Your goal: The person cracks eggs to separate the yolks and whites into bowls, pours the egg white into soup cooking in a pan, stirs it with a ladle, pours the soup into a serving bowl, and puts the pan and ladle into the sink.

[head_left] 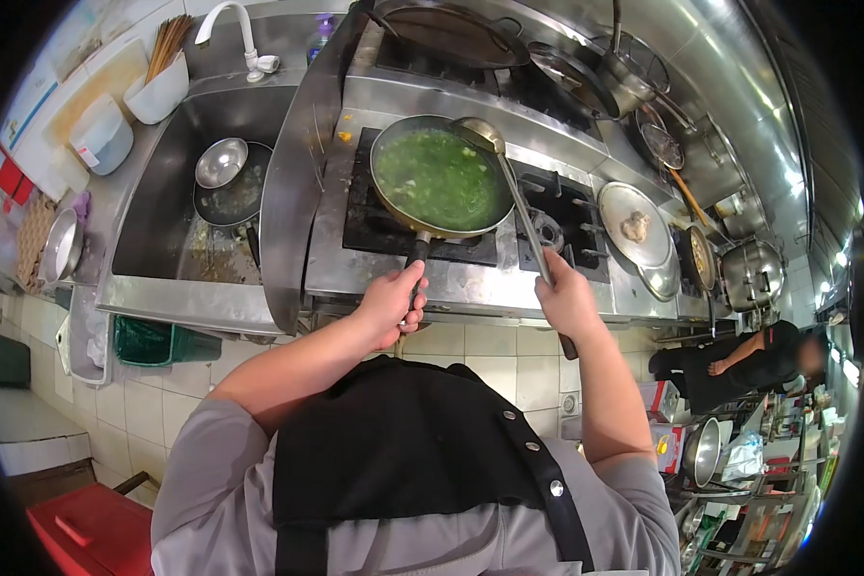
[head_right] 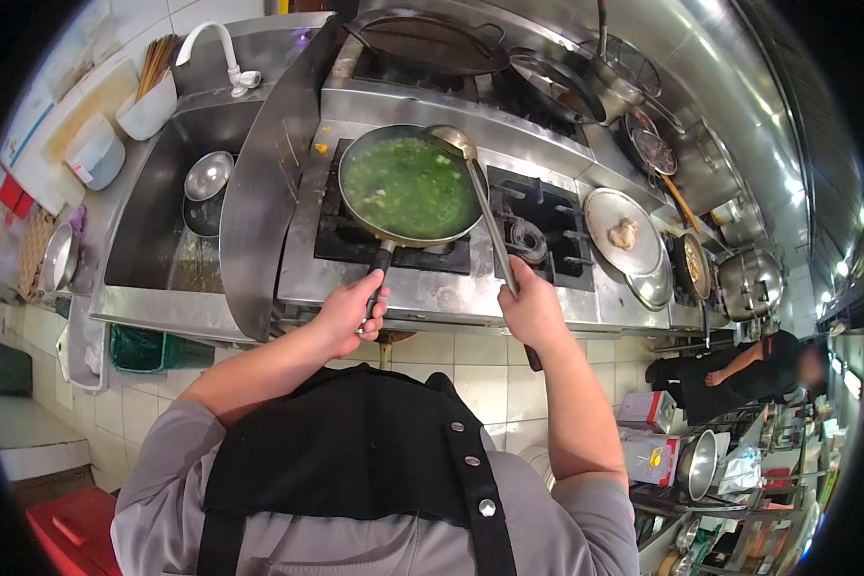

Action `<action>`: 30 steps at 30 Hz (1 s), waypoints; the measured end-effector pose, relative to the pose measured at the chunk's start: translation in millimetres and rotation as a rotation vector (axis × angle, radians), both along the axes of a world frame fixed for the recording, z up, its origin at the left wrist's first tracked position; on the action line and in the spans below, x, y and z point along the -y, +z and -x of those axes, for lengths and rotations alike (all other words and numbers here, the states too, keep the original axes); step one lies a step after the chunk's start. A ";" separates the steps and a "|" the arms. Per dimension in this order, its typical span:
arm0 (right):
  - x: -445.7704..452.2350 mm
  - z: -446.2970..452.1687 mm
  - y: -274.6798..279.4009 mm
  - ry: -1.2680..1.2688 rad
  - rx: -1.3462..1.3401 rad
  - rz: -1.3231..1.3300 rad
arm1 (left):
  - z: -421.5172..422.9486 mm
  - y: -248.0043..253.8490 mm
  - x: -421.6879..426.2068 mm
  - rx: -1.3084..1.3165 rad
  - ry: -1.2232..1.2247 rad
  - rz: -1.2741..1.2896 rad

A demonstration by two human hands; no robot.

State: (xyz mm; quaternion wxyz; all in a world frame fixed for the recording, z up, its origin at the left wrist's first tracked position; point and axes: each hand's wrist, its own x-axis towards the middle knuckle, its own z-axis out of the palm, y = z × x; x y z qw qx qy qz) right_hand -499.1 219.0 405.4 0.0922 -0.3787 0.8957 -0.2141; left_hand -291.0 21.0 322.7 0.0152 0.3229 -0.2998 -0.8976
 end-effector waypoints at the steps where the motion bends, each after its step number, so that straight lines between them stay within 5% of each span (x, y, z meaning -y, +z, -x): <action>1: 3.3 -5.4 5.5 -0.024 0.027 -0.032 | 0.1 -0.1 0.2 -0.001 0.001 0.003; 7: 6.3 -22.6 -2.1 -0.006 0.068 -0.039 | -0.2 -1.0 -0.3 -0.012 0.010 0.003; 10: 5.3 -33.0 10.5 -0.135 0.495 0.027 | 0.0 -3.0 -0.5 -0.017 0.013 0.000; 16: -15.5 -34.0 7.4 -0.093 0.704 0.210 | 0.2 -1.1 0.1 -0.008 0.002 0.011; 22: -16.3 -31.3 26.3 -0.099 0.430 0.129 | 0.1 -0.8 -0.7 -0.006 0.001 0.011; 30: -7.1 -1.0 -17.1 -0.044 0.175 0.104 | 0.5 0.8 -0.7 -0.006 0.002 0.031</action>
